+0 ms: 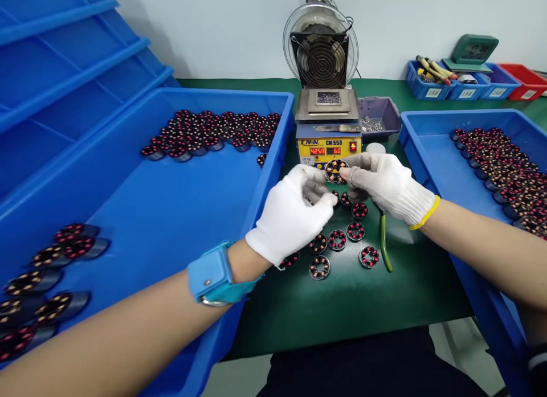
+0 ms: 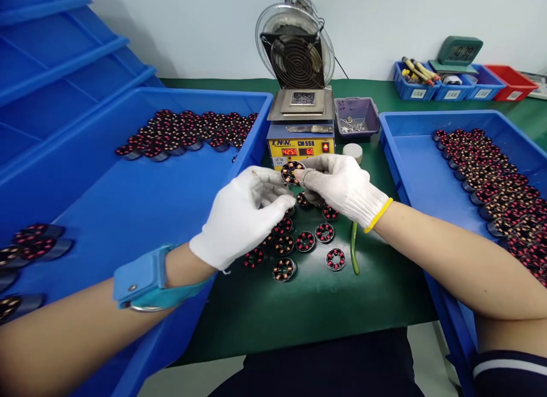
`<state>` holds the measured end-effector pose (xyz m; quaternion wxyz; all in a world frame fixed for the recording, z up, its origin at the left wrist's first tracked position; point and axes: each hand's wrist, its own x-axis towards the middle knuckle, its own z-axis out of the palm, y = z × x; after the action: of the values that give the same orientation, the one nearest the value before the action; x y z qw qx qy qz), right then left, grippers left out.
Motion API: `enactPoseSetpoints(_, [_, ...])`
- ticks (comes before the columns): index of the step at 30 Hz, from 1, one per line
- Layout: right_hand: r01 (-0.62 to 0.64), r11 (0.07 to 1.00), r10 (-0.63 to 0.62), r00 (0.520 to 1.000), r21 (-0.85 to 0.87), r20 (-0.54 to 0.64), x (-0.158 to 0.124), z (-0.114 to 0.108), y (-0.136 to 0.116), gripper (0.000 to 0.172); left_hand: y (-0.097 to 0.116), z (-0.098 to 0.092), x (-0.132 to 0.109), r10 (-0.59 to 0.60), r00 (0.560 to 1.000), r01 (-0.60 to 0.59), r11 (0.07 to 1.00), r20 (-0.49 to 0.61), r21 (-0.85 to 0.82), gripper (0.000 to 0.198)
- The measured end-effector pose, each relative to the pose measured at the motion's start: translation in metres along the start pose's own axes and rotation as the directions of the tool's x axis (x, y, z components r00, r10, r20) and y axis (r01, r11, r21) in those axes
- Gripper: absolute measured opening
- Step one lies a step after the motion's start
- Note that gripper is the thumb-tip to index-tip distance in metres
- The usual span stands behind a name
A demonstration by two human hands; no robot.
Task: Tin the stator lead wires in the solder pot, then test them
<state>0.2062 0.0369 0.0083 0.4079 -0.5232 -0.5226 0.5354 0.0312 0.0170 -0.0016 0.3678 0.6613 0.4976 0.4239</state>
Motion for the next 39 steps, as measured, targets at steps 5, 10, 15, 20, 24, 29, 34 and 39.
enactPoseSetpoints(5, [0.036, 0.994, -0.043, 0.997, -0.102, -0.068, 0.003, -0.005, 0.003, 0.028, 0.01, 0.0, -0.009, 0.065, 0.991, -0.081, 0.987, 0.116, 0.136, 0.015])
enactPoseSetpoints(10, [0.034, 0.995, -0.04, 0.998, -0.09, -0.057, 0.002, -0.001, 0.003, 0.027, 0.001, 0.008, -0.004, 0.059, 0.977, -0.031, 0.99, -0.205, 0.14, 0.023])
enactPoseSetpoints(15, [0.04, 0.993, -0.046, 0.998, -0.112, -0.051, 0.001, 0.001, 0.005, 0.028, -0.001, 0.008, -0.003, 0.06, 0.986, -0.036, 0.987, -0.153, 0.157, 0.012])
enactPoseSetpoints(20, [0.078, 0.981, -0.086, 0.995, -0.175, -0.042, -0.001, -0.003, 0.002, 0.031, 0.005, -0.003, -0.003, 0.112, 0.98, -0.094, 0.989, -0.166, 0.117, 0.015])
enactPoseSetpoints(24, [0.073, 0.984, -0.083, 0.995, -0.165, -0.055, -0.003, -0.004, -0.001, 0.032, 0.001, -0.006, 0.001, 0.142, 0.956, -0.158, 0.986, -0.257, -0.044, 0.013])
enactPoseSetpoints(29, [0.061, 0.991, -0.068, 0.996, -0.116, -0.056, -0.002, 0.0, 0.002, 0.031, -0.001, 0.005, -0.001, 0.14, 0.973, -0.092, 0.965, -0.184, 0.245, 0.017])
enactPoseSetpoints(34, [0.068, 0.993, -0.073, 0.996, -0.099, -0.05, -0.001, 0.003, 0.004, 0.029, 0.002, 0.007, -0.004, 0.08, 0.984, -0.038, 0.966, -0.156, 0.255, 0.007])
enactPoseSetpoints(39, [0.073, 0.989, -0.083, 0.994, -0.131, -0.073, -0.002, 0.001, 0.0, 0.03, 0.004, -0.004, 0.002, 0.186, 0.936, -0.136, 0.975, -0.299, 0.177, 0.017])
